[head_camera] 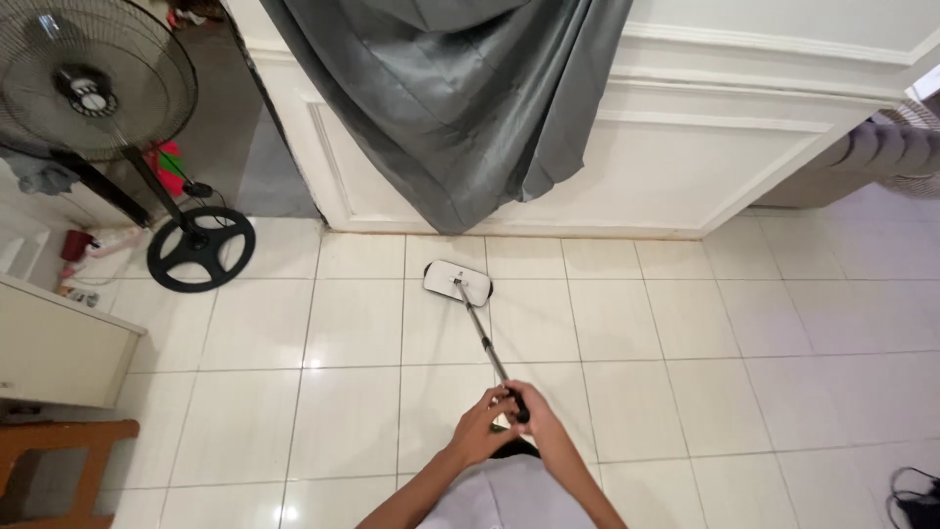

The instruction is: Mopping a tiled floor with a flat mop.

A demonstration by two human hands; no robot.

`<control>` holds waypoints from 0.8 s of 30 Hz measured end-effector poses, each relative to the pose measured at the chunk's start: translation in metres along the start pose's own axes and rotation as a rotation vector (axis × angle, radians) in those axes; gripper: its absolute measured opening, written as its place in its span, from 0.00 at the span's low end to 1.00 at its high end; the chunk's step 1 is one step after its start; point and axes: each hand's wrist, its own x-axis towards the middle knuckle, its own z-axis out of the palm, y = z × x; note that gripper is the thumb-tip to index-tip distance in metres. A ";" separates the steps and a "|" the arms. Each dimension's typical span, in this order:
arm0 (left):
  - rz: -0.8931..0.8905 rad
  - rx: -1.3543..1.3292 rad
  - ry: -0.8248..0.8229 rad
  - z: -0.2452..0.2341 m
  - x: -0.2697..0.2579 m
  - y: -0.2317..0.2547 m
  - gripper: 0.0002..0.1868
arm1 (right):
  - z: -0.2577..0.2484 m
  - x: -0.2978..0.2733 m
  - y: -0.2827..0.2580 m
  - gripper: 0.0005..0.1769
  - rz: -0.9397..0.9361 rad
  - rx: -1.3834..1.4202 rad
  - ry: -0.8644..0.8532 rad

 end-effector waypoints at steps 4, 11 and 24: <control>-0.019 -0.016 0.281 -0.006 0.048 -0.015 0.14 | 0.006 0.060 -0.049 0.16 -0.039 0.138 -0.090; -0.088 -0.129 0.586 -0.020 0.098 -0.053 0.11 | 0.046 0.106 -0.111 0.17 -0.042 0.080 -0.015; -0.200 -0.361 0.548 -0.012 0.041 -0.090 0.09 | 0.040 0.127 -0.030 0.10 0.034 0.264 -0.107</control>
